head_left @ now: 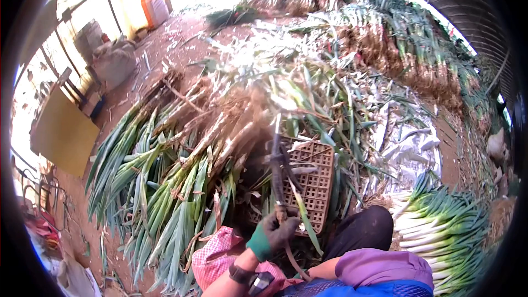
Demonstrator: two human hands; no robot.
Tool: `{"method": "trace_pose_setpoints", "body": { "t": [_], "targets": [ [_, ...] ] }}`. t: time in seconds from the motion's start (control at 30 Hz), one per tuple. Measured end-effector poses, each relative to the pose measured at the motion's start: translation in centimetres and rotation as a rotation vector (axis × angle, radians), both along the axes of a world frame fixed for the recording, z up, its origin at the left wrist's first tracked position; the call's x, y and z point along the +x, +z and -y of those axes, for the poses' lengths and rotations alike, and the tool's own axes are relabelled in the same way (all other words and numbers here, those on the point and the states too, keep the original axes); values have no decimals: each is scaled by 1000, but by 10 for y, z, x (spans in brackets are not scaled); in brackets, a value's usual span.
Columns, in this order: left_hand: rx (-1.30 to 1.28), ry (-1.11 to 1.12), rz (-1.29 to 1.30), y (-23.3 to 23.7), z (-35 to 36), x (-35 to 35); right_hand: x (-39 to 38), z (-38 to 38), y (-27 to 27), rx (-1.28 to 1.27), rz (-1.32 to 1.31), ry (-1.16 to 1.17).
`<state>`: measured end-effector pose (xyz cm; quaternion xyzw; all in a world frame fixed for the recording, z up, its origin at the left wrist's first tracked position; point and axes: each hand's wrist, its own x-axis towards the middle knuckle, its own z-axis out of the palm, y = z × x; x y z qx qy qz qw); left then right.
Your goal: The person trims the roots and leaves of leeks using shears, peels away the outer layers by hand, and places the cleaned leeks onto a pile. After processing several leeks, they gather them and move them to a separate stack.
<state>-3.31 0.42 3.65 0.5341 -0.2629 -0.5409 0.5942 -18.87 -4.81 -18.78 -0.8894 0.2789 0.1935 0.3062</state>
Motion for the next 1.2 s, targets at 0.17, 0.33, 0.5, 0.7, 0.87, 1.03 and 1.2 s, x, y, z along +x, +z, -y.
{"method": "trace_pose_setpoints", "body": {
  "t": [0.17, 0.33, 0.5, 0.7, 0.87, 1.03, 1.2],
  "targets": [
    [177, -26, 52, 11, 4, 23, 17, 8, -11, -7, -17, -39],
    [302, 11, -91, -18, 22, 58, 32, 8, -20, 13, -43, -39],
    [397, -82, -37, -24, 50, 96, 40, 9, -16, 58, -76, -51],
    [473, -97, -17, -25, 58, 114, 43, -2, -11, 81, -89, -55],
    [482, -69, 49, -18, 50, 113, 38, -18, -12, 66, -69, -87],
    [389, -58, 2, -15, 31, 83, 29, -37, -11, 36, -50, -101],
    [257, -64, 69, -20, 21, 46, 19, -42, -9, 35, -16, -95]
  ]
}}
